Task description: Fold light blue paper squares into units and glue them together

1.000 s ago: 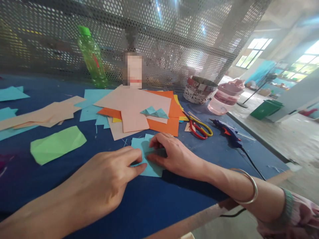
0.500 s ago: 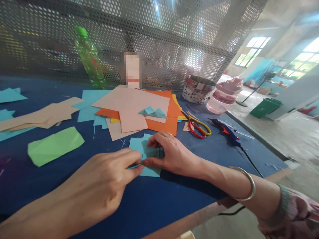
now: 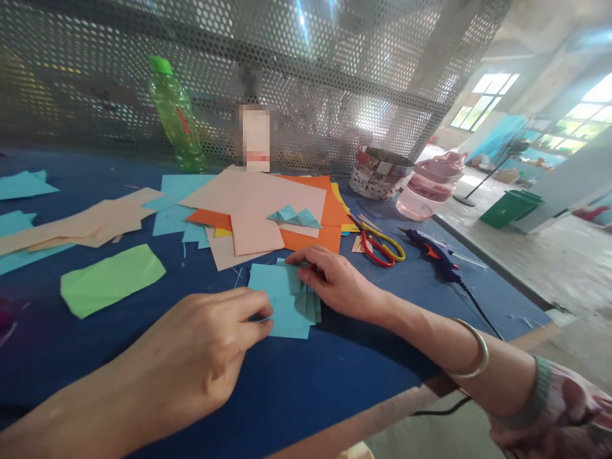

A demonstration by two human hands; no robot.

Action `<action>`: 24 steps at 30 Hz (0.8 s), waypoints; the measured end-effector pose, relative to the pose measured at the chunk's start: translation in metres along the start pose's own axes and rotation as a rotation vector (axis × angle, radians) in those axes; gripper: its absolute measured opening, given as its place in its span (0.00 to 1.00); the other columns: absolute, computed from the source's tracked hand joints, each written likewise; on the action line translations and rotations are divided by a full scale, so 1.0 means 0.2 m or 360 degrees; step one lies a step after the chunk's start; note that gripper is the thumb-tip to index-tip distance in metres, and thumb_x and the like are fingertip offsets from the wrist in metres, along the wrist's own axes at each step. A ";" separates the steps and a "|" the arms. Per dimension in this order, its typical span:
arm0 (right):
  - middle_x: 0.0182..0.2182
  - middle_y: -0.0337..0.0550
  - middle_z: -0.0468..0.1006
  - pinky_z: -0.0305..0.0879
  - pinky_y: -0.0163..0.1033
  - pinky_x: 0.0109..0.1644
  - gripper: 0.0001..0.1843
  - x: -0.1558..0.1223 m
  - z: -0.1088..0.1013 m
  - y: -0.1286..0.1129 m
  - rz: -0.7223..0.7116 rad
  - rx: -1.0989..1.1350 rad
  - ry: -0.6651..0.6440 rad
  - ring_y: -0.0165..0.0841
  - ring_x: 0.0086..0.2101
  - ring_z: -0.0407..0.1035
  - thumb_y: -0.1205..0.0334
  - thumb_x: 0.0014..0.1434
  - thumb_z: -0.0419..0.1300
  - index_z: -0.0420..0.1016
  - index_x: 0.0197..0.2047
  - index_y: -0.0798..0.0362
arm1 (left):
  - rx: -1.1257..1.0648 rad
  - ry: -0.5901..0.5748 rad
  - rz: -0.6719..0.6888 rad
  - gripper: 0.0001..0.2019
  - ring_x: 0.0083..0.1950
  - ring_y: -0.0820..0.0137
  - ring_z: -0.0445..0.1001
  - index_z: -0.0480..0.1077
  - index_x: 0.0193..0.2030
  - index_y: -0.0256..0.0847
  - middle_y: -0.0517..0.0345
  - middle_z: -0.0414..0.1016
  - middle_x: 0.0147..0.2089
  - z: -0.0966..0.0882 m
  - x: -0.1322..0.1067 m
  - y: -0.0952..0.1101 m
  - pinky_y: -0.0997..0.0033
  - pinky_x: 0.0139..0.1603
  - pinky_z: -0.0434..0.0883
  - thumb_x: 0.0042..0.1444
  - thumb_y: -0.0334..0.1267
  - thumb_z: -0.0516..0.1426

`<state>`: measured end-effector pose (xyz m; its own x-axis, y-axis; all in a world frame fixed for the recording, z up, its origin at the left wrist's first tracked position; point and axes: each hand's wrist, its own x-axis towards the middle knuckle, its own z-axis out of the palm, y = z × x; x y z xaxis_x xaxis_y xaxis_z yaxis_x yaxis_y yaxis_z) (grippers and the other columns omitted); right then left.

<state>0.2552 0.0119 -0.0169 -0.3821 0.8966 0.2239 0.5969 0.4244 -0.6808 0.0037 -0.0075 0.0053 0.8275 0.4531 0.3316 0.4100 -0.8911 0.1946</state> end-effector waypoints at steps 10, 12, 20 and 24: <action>0.47 0.46 0.79 0.72 0.38 0.53 0.27 -0.01 -0.01 0.01 -0.0323 0.0179 0.0023 0.31 0.48 0.75 0.79 0.64 0.45 0.72 0.60 0.55 | -0.0025 -0.0023 -0.0024 0.22 0.41 0.68 0.82 0.80 0.43 0.42 0.57 0.83 0.46 0.01 0.00 0.00 0.68 0.39 0.76 0.65 0.21 0.45; 0.48 0.46 0.80 0.72 0.39 0.55 0.29 0.00 -0.01 0.02 -0.0496 0.0156 -0.0037 0.32 0.50 0.75 0.82 0.61 0.45 0.76 0.57 0.54 | -0.0017 -0.0012 -0.0011 0.23 0.42 0.68 0.82 0.80 0.42 0.42 0.57 0.83 0.46 0.01 0.00 0.00 0.68 0.39 0.77 0.65 0.21 0.45; 0.44 0.48 0.83 0.74 0.41 0.54 0.20 0.02 0.00 0.06 -0.0678 -0.0152 0.0062 0.36 0.46 0.76 0.78 0.62 0.55 0.82 0.51 0.56 | 0.0115 0.0063 0.0001 0.24 0.42 0.67 0.84 0.80 0.45 0.43 0.55 0.85 0.50 0.01 -0.01 0.01 0.69 0.38 0.78 0.65 0.22 0.44; 0.38 0.47 0.82 0.72 0.40 0.45 0.17 -0.01 -0.02 0.03 -0.0855 -0.0600 0.0241 0.36 0.40 0.72 0.77 0.63 0.56 0.84 0.45 0.55 | 0.0210 0.0107 0.0019 0.23 0.46 0.65 0.84 0.80 0.49 0.41 0.53 0.85 0.52 0.01 -0.01 0.00 0.68 0.44 0.81 0.66 0.23 0.44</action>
<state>0.2618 0.0126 -0.0194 -0.6082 0.5445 0.5776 0.5672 0.8071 -0.1637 0.0025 -0.0079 0.0022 0.8068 0.4391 0.3952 0.4508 -0.8900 0.0686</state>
